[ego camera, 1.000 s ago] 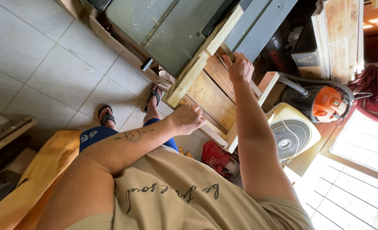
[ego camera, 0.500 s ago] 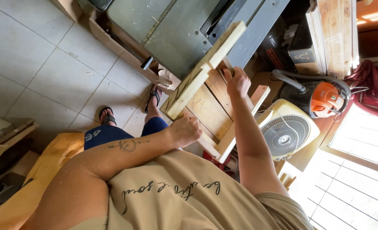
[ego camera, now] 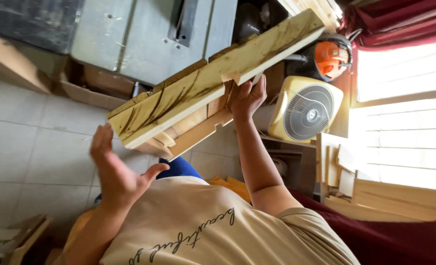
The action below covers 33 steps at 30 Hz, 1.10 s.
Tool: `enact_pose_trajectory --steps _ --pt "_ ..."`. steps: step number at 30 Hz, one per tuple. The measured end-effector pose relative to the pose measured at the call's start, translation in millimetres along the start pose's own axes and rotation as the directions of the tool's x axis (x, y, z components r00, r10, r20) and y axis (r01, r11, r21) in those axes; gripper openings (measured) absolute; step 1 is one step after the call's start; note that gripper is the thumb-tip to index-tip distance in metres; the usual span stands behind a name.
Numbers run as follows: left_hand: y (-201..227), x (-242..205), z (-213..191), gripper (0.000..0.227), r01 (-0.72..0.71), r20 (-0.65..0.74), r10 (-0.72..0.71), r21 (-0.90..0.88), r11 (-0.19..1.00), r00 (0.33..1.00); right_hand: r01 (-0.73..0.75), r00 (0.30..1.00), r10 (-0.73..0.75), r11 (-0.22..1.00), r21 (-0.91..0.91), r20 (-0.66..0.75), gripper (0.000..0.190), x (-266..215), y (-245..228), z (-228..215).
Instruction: Trimming the edges of a wooden crate using a table saw
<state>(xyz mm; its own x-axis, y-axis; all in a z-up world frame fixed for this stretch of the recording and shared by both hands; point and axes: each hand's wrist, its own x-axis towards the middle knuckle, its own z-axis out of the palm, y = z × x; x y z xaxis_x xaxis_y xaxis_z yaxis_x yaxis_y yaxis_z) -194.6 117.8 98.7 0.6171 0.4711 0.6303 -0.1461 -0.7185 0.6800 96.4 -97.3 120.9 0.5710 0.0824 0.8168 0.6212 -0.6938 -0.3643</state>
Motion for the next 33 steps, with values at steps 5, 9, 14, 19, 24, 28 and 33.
enact_pose_trajectory --steps 5,9,14,19,24,28,33 --pt "-30 -44 1 0.043 0.154 0.017 -0.153 -0.064 0.986 0.988 -0.476 0.866 0.437 0.573 0.667 0.243 0.046 -48 -37 18" --pt "-22 -24 -61 0.048 -0.037 -0.168 0.003 -0.198 0.979 0.986 -0.514 0.844 0.422 0.456 0.726 0.332 0.02 -63 -93 18" --pt "35 31 -120 0.067 -0.186 -0.319 0.205 0.088 0.979 0.925 -0.847 0.532 0.287 0.192 0.496 0.797 0.031 -61 -160 21" --pt "35 50 -154 0.041 -0.297 -0.07 0.358 0.425 0.855 0.931 -0.986 0.163 -0.004 -0.018 0.163 0.987 0.046 -50 -195 -13" --pt "9 78 -150 0.018 -0.479 0.145 0.475 0.5 0.722 0.868 -0.967 0.103 -0.436 -0.253 -0.012 0.894 0.092 -62 -185 -6" --pt "-21 104 -138 0.023 -0.654 0.241 0.63 0.488 0.579 0.738 -0.913 0.035 -0.187 -0.405 -0.044 0.982 0.072 -64 -209 15" --pt "-75 133 -117 0.02 -0.743 0.232 0.732 0.426 0.516 0.641 -0.869 0.052 -0.041 -0.495 0.025 0.998 0.067 -165 -170 103"
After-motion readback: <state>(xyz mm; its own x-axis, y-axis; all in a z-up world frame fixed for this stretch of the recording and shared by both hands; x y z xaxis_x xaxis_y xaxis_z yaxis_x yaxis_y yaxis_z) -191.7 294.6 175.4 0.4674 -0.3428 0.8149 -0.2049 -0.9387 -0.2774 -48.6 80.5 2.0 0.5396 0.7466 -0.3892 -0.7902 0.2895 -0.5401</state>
